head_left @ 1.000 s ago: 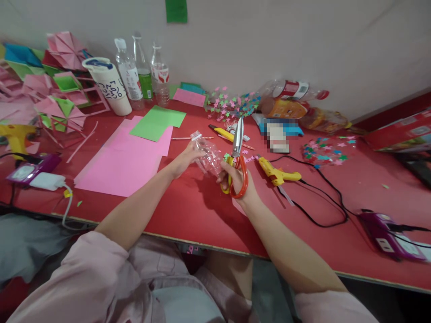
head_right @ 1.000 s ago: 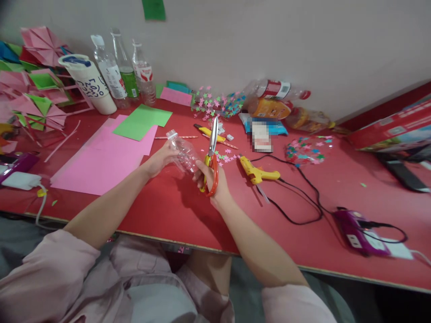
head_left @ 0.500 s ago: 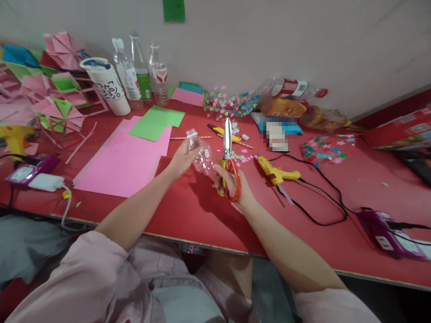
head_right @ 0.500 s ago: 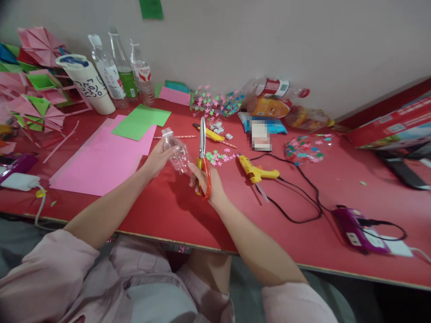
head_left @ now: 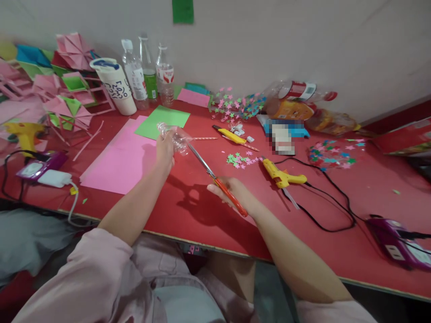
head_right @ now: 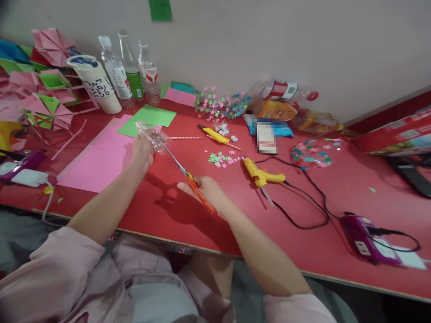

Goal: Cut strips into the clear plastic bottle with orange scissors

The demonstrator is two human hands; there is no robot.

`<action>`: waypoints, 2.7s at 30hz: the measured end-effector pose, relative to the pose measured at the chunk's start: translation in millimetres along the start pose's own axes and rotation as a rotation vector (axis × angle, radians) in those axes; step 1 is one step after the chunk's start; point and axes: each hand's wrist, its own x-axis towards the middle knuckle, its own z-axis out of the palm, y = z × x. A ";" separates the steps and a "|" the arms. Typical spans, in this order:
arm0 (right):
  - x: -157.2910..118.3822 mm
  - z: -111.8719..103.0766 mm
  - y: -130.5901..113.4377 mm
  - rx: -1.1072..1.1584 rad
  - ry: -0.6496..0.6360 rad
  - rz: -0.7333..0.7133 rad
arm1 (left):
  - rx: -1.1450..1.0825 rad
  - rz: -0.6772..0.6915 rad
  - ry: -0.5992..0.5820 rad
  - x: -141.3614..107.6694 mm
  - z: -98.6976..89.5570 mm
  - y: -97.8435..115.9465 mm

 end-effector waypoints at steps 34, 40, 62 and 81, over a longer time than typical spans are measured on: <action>-2.9 4.6 -2.7 0.134 -0.076 0.117 | -0.055 0.221 -0.124 -9.2 1.2 -16.2; -5.1 3.5 -6.6 0.132 -0.078 0.081 | -0.060 0.165 -0.075 -9.8 3.2 -13.3; -7.0 4.4 -7.8 0.114 -0.067 0.076 | -0.036 0.169 -0.084 -16.6 5.2 -6.6; 2.1 13.4 6.4 0.073 -0.012 0.040 | -0.041 0.245 -0.068 -11.3 2.3 -9.9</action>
